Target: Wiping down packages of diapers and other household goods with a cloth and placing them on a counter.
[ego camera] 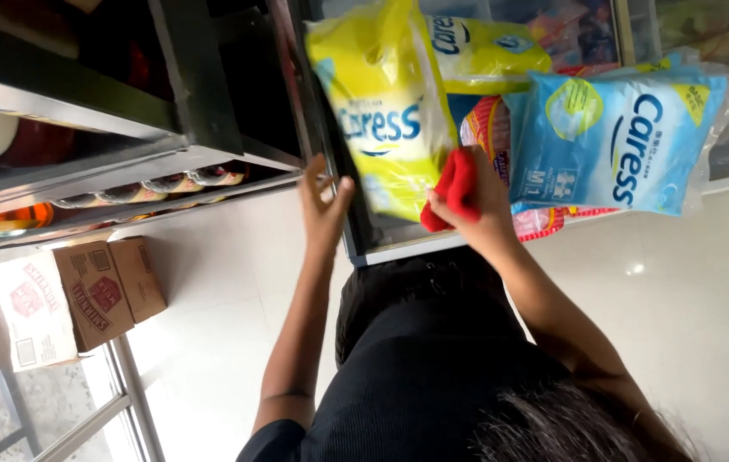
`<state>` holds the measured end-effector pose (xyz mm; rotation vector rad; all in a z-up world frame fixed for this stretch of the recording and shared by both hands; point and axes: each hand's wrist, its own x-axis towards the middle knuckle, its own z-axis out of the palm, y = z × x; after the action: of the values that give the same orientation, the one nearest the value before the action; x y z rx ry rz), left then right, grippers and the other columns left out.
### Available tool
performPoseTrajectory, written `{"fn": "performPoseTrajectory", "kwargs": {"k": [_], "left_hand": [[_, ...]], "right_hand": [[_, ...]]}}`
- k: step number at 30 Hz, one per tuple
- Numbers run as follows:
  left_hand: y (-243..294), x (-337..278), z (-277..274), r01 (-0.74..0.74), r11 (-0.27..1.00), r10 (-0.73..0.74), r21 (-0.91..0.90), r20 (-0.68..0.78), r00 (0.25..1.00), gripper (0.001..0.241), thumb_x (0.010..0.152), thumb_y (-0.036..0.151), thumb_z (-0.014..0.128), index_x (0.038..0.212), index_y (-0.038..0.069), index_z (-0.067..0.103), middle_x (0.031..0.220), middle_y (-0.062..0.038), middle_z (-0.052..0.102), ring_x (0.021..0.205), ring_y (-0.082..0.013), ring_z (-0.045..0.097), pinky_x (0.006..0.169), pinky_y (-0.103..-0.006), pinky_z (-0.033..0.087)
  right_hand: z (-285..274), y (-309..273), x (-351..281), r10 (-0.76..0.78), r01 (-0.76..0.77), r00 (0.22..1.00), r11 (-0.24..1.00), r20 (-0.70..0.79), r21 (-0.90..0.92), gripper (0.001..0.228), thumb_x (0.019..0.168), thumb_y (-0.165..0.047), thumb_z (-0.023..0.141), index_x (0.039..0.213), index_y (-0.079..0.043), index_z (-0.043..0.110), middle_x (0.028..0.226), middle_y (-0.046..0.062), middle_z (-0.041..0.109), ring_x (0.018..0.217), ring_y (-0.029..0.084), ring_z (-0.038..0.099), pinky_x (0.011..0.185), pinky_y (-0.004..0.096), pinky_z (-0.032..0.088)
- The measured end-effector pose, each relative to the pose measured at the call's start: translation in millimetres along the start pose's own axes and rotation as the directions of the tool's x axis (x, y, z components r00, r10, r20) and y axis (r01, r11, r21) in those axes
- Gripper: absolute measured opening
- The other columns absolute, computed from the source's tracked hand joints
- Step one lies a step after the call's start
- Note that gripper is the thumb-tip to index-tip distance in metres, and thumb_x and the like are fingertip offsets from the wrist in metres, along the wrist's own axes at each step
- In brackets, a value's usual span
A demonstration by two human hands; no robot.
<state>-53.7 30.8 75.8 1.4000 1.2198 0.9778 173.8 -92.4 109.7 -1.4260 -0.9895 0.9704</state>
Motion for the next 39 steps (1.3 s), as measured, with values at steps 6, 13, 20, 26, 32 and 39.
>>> {"fn": "performPoseTrajectory", "kwargs": {"k": [6, 13, 20, 26, 32, 39], "left_hand": [[23.9, -44.4, 48.8, -0.141, 0.874, 0.188, -0.465, 0.055, 0.981, 0.085, 0.095, 0.015, 0.074, 0.163, 0.004, 0.023, 0.163, -0.016, 0.033, 0.146, -0.0252, 0.040, 0.120, -0.0347, 0.034], [22.6, -31.2, 34.8, 0.027, 0.807, -0.022, -0.589, 0.015, 1.000, 0.074, 0.085, 0.009, 0.077, 0.147, 0.002, 0.037, 0.130, -0.014, 0.058, 0.117, -0.0254, 0.058, 0.100, -0.0378, 0.050], [15.9, -31.1, 38.2, -0.015, 0.931, 0.012, -0.364, -0.010, 1.000, 0.068, 0.083, 0.002, 0.076, 0.142, 0.000, 0.043, 0.122, -0.014, 0.062, 0.107, -0.0232, 0.062, 0.091, -0.0359, 0.054], [-24.6, -27.8, 13.7, 0.127, 0.916, -0.059, -0.380, 0.186, 0.981, 0.067, 0.079, 0.000, 0.068, 0.142, -0.003, 0.044, 0.115, -0.014, 0.063, 0.100, -0.0234, 0.066, 0.086, -0.0362, 0.058], [31.2, -43.7, -40.8, -0.132, 0.991, 0.110, -0.003, 0.580, 0.807, 0.074, 0.073, 0.002, 0.076, 0.142, -0.003, 0.050, 0.122, -0.017, 0.071, 0.115, -0.0270, 0.068, 0.099, -0.0374, 0.055], [70.9, -65.4, 2.4, -0.082, 0.966, 0.032, 0.247, 0.197, 0.980, 0.074, 0.084, 0.020, 0.079, 0.145, -0.002, 0.043, 0.111, -0.022, 0.076, 0.102, -0.0320, 0.077, 0.083, -0.0407, 0.061]], "right_hand": [[29.4, -7.2, -28.6, -0.550, 0.433, 0.820, 0.420, 0.156, -0.797, 0.080, 0.069, -0.018, 0.086, 0.138, 0.001, 0.051, 0.129, 0.024, 0.057, 0.116, 0.048, 0.059, 0.098, 0.056, 0.049], [17.5, 23.6, -3.6, -0.540, 0.635, 0.772, 0.643, 0.334, -0.428, 0.095, 0.076, -0.032, 0.084, 0.154, -0.003, 0.038, 0.160, 0.025, 0.033, 0.150, 0.046, 0.030, 0.125, 0.054, 0.024], [45.5, 126.4, 18.6, 0.034, -0.030, 0.999, 0.981, -0.016, 0.192, 0.082, 0.095, -0.039, 0.072, 0.161, -0.003, 0.039, 0.160, 0.024, 0.048, 0.153, 0.041, 0.039, 0.129, 0.045, 0.030], [52.1, -20.9, 1.1, -0.614, 0.711, 0.701, 0.564, 0.363, -0.419, 0.099, 0.077, -0.032, 0.077, 0.158, -0.002, 0.027, 0.164, 0.022, 0.028, 0.156, 0.040, 0.020, 0.130, 0.051, 0.012], [16.0, 37.5, 64.6, -0.337, 0.339, 0.935, 0.941, -0.105, -0.005, 0.080, 0.104, -0.036, 0.067, 0.164, 0.001, 0.030, 0.167, 0.018, 0.037, 0.154, 0.027, 0.036, 0.133, 0.038, 0.026], [72.8, -22.4, 2.9, -0.550, 0.551, 0.833, 0.835, 0.057, 0.009, 0.083, 0.101, -0.038, 0.068, 0.163, 0.001, 0.029, 0.170, 0.014, 0.033, 0.157, 0.026, 0.033, 0.132, 0.038, 0.025]]}}
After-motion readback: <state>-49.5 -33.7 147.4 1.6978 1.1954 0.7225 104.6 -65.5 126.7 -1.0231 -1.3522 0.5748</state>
